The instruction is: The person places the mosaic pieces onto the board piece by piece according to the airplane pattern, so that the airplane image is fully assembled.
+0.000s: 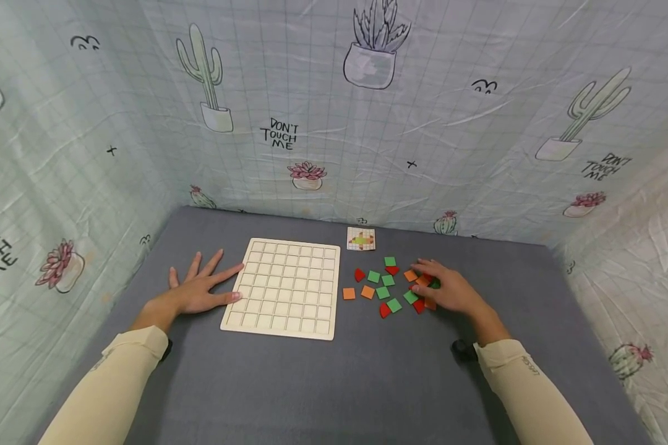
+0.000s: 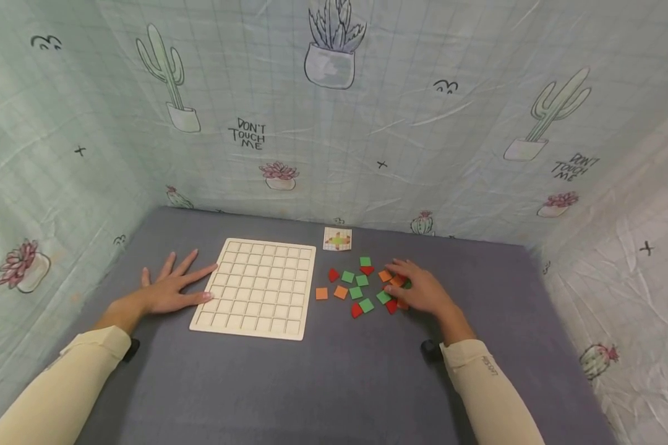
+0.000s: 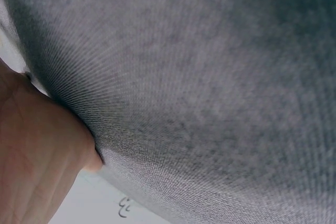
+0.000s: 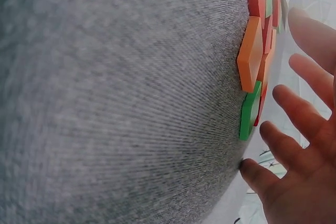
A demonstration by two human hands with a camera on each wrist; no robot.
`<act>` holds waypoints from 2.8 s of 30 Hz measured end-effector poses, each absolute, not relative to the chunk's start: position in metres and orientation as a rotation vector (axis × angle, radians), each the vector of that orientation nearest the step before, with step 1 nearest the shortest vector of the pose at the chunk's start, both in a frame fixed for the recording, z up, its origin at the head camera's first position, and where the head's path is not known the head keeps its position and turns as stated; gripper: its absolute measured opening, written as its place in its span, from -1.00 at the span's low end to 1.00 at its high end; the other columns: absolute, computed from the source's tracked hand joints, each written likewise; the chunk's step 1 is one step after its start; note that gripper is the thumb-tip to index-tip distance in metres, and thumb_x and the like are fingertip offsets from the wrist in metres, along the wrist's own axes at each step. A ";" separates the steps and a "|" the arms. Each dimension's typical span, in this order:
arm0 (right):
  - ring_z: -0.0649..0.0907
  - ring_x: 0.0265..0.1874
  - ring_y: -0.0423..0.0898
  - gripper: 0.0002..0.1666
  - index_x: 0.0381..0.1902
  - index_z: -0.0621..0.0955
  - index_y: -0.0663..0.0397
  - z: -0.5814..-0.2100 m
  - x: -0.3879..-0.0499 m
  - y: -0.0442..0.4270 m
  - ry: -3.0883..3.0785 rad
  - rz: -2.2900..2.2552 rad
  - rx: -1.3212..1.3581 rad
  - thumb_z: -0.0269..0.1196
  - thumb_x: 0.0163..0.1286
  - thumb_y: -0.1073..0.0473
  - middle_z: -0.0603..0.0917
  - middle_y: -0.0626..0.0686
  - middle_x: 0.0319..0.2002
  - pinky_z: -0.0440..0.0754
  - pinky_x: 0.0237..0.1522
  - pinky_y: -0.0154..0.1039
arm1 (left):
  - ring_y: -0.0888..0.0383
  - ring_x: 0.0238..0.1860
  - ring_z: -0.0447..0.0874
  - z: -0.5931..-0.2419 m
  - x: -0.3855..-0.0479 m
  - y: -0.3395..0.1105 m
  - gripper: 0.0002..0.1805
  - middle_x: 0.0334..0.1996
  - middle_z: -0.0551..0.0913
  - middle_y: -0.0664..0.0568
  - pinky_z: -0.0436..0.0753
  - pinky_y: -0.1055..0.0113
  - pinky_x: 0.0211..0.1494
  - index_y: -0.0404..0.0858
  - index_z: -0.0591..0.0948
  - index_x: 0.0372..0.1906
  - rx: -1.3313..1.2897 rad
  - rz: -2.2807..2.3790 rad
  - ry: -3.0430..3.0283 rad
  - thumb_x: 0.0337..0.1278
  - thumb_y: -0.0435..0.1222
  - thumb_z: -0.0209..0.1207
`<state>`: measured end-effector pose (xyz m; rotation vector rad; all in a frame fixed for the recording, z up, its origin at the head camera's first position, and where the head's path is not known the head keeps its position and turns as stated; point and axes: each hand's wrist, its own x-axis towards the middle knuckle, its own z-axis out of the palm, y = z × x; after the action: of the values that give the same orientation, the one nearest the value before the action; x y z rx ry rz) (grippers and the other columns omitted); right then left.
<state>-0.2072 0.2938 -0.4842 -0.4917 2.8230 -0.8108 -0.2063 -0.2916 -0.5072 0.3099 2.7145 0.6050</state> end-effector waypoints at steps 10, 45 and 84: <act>0.31 0.54 0.44 -0.39 0.38 0.60 0.13 -0.486 -0.210 0.292 2.855 -0.850 -0.501 0.38 0.46 0.02 0.48 0.34 0.47 0.31 0.46 0.45 | -0.42 0.65 -0.68 -0.497 -0.199 -0.288 -0.08 0.75 -0.37 0.00 -0.71 -0.67 0.27 0.44 0.15 0.62 0.316 0.621 2.715 0.19 0.48 0.11; 0.62 -0.04 0.16 -0.69 0.02 0.82 0.12 -0.481 -0.248 0.250 2.827 -0.875 -0.580 0.46 0.31 0.29 0.76 0.18 -0.08 0.62 0.01 0.11 | -0.44 0.66 -0.62 -0.496 -0.201 -0.286 -0.10 0.75 -0.32 -0.06 -0.69 -0.66 0.31 0.35 0.18 0.64 0.292 0.601 2.725 0.23 0.44 0.13; 0.52 0.15 0.18 -0.82 -0.17 0.83 0.01 -0.486 -0.262 0.244 2.815 -0.819 -0.441 0.53 0.26 0.15 0.74 0.10 -0.07 0.22 0.37 0.38 | -0.43 0.66 -0.62 -0.499 -0.203 -0.286 -0.12 0.75 -0.30 -0.06 -0.69 -0.65 0.32 0.38 0.17 0.63 0.298 0.585 2.733 0.25 0.44 0.10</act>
<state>-0.2623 0.2444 -0.4858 -0.4411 2.8148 -0.8191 -0.2028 -0.2863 -0.4994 0.2981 2.7335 0.5855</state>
